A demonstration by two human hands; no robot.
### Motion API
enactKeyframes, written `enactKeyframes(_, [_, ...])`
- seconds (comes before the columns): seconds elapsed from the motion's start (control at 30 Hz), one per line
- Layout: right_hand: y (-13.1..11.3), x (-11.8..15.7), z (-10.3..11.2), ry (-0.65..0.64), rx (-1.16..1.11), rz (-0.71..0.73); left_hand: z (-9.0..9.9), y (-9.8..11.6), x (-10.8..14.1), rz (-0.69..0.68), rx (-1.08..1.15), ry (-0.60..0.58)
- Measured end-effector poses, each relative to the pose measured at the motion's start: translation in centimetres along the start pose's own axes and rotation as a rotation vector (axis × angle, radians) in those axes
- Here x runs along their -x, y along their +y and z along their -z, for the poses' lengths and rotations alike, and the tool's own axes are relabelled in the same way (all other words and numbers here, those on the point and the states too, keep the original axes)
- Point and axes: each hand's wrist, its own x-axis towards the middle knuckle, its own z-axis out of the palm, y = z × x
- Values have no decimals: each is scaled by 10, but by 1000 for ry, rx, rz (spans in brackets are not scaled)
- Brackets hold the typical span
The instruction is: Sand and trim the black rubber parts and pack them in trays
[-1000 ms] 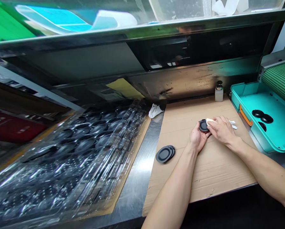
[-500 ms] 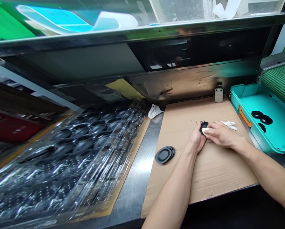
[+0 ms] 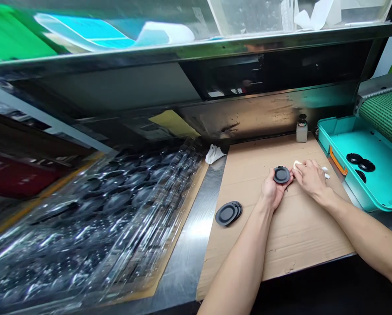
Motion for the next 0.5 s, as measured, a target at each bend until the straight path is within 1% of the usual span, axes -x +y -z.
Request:
enactKeyframes(0.03, [4,-1,0,3,9,-8,0,2,0,3,-17,-7])
enactKeyframes(0.1, [6,1,1,-12,9,23,1,7,1,8,-34,-7])
enactKeyframes(0.2, [1,7,1,-74,-14,117,6,16,0,13,-6,15])
enactKeyframes(0.27, [-2,9,0,-116,-45,176,10,22,0,-21,27,11])
enactKeyframes(0.37, [-1,9,-2,-142,-103,198,12,28,2,-58,80,-37])
enactKeyframes(0.5, [3,8,-2,-147,-130,179,10,31,5,23,164,-125])
